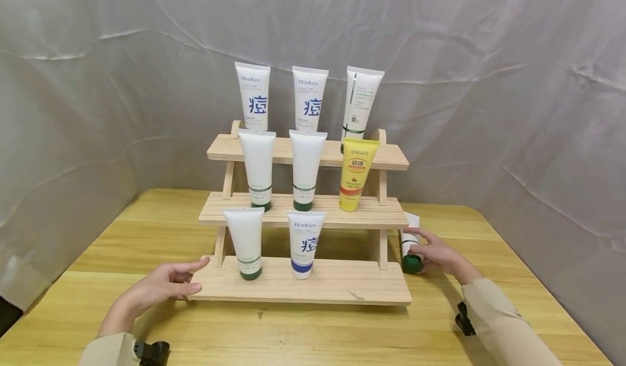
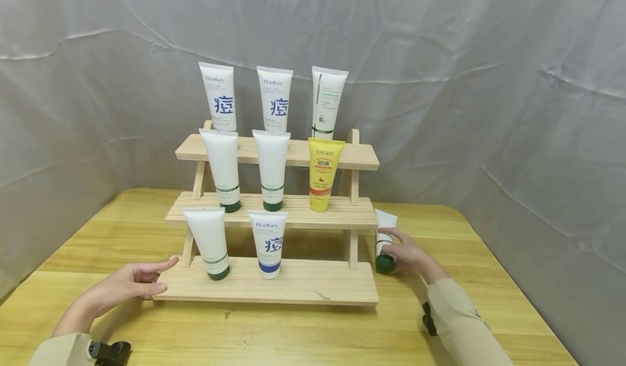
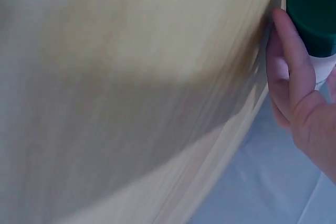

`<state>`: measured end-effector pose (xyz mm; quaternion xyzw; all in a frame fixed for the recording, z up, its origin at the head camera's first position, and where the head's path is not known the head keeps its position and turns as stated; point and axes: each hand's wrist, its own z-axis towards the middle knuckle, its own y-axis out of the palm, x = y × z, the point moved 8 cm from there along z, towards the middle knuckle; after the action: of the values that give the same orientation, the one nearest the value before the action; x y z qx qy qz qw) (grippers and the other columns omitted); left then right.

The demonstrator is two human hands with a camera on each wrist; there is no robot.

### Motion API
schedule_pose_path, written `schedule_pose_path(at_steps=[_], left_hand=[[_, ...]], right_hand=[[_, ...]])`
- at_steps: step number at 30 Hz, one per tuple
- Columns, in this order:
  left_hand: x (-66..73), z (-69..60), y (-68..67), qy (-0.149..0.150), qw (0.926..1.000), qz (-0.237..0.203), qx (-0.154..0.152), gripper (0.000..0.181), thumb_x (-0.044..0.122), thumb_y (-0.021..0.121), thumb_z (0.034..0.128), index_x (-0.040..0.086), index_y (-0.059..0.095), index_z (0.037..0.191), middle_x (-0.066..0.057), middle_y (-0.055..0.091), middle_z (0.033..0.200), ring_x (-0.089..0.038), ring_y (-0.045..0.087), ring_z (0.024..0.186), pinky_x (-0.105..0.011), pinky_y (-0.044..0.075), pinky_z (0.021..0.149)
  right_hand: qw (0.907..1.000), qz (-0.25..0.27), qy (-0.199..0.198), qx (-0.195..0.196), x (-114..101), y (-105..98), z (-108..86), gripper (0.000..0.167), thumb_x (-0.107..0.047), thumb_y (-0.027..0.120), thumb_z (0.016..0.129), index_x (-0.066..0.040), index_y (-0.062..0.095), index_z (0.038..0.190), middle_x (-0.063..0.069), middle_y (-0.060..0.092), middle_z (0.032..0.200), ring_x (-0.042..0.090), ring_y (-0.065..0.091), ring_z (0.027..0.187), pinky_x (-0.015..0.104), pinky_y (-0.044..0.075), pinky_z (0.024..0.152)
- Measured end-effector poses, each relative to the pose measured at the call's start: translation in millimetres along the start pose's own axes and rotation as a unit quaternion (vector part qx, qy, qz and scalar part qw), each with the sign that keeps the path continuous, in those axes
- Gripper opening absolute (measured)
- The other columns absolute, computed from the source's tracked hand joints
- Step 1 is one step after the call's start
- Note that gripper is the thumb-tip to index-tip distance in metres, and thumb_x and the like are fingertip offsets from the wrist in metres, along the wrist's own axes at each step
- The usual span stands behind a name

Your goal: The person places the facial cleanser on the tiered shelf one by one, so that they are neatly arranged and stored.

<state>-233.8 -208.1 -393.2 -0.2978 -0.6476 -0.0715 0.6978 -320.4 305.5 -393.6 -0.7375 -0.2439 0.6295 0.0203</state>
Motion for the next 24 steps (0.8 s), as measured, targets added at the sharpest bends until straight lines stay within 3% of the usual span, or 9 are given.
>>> schedule_pose_path(at_steps=[8,15,18,24], left_hand=[[0.2,-1.0,-0.2,0.008,1.0000,0.003,0.001,0.052,0.010,0.057,0.0876,-0.002,0.034,0.133,-0.005,0.057,0.075,-0.012,0.054,0.064,-0.026,0.042,0.058],[-0.7,-0.4,-0.3,-0.001,1.0000,-0.001,0.003,0.054,0.010,0.057,0.0874,-0.006,0.031,0.132,-0.006,0.058,0.076,-0.012,0.054,0.064,-0.026,0.042,0.058],[0.2,-0.5,-0.3,0.003,1.0000,0.000,0.000,0.054,0.011,0.057,0.0877,-0.006,0.031,0.132,-0.007,0.057,0.077,-0.013,0.054,0.064,-0.026,0.042,0.058],[-1.1,0.0,-0.5,-0.009,1.0000,0.003,0.004,0.055,0.012,0.058,0.0871,-0.006,0.031,0.132,-0.006,0.057,0.076,-0.013,0.055,0.064,-0.026,0.043,0.058]], right_hand=[[0.9997,0.014,-0.021,0.000,-7,-5,-15.3,0.066,-0.004,0.049,0.088,-0.004,0.011,0.142,0.016,0.053,0.090,0.015,0.054,0.062,0.037,0.048,0.058],[0.9965,0.065,-0.050,-0.012,-9,-9,-30.9,0.058,-0.002,0.046,0.089,-0.024,0.028,0.139,0.012,0.048,0.089,0.012,0.054,0.069,0.033,0.048,0.062],[0.9958,0.068,-0.060,-0.010,-10,-10,-35.1,0.059,-0.001,0.047,0.088,-0.028,0.030,0.138,0.015,0.044,0.091,0.013,0.054,0.074,0.035,0.048,0.065],[0.9928,0.082,-0.082,0.029,-17,-12,-39.8,0.060,0.003,0.046,0.086,-0.028,0.031,0.134,0.024,0.034,0.104,0.018,0.051,0.082,0.037,0.049,0.067]])
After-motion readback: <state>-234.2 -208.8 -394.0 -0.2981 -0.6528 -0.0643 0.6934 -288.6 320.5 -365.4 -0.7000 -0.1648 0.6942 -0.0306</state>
